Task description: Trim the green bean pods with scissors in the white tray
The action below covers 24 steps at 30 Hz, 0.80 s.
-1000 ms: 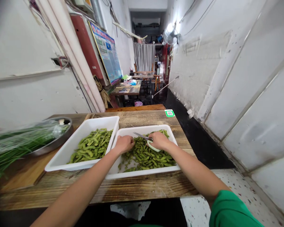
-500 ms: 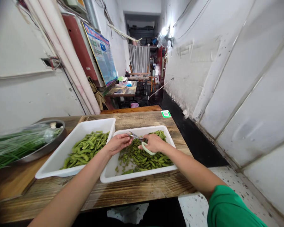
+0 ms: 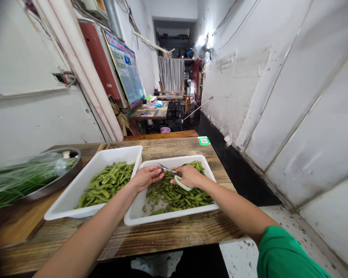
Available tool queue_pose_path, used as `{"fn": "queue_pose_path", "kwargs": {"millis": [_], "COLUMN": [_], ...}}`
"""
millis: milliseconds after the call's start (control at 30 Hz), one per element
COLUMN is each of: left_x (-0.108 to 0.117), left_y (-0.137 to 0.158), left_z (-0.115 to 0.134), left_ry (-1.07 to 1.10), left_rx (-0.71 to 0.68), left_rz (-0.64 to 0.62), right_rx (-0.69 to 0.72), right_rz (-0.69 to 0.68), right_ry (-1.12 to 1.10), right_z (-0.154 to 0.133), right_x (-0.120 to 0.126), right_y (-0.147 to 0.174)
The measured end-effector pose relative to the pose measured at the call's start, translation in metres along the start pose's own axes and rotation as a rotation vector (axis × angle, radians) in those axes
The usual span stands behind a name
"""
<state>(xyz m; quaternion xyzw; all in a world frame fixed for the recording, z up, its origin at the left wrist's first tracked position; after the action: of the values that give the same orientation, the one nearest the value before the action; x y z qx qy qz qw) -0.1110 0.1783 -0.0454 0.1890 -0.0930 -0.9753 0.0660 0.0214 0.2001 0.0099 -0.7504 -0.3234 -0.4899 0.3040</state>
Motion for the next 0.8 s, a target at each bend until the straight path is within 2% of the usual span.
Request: {"fn": "queue_pose_path", "kwargs": {"millis": [133, 333, 467, 567, 800], "left_x": [0.001, 0.006, 0.009, 0.012, 0.014], "left_y": [0.001, 0.004, 0.002, -0.002, -0.004], "left_z": [-0.013, -0.026, -0.028, -0.023, 0.008], "left_ry": [0.036, 0.030, 0.006, -0.050, -0.345], "left_rx": [0.121, 0.259, 0.274, 0.198, -0.129], "left_rz": [0.007, 0.085, 0.110, 0.112, 0.158], "right_rx": [0.012, 0.026, -0.023, -0.068, -0.099], "right_rz": [-0.054, -0.100, -0.128, -0.122, -0.072], "right_ry": [-0.008, 0.027, 0.094, 0.116, 0.120], "right_z": [-0.001, -0.001, 0.010, 0.020, 0.027], "right_x": [-0.003, -0.005, -0.011, -0.013, -0.013], "right_y": [0.000, 0.001, 0.000, -0.002, -0.006]}}
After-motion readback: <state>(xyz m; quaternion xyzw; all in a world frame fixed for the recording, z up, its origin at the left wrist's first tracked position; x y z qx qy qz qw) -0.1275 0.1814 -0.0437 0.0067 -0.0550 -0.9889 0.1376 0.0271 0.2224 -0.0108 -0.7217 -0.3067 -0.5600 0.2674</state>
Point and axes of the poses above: each hand's wrist, its own y-axis away from the middle knuckle, its own x-axis out of the back of the hand, z = x × y, the point moved 10 cm from there along -y, towards the middle knuckle, and after that the axes turned 4 degrees about y, right-handed, at the moved point
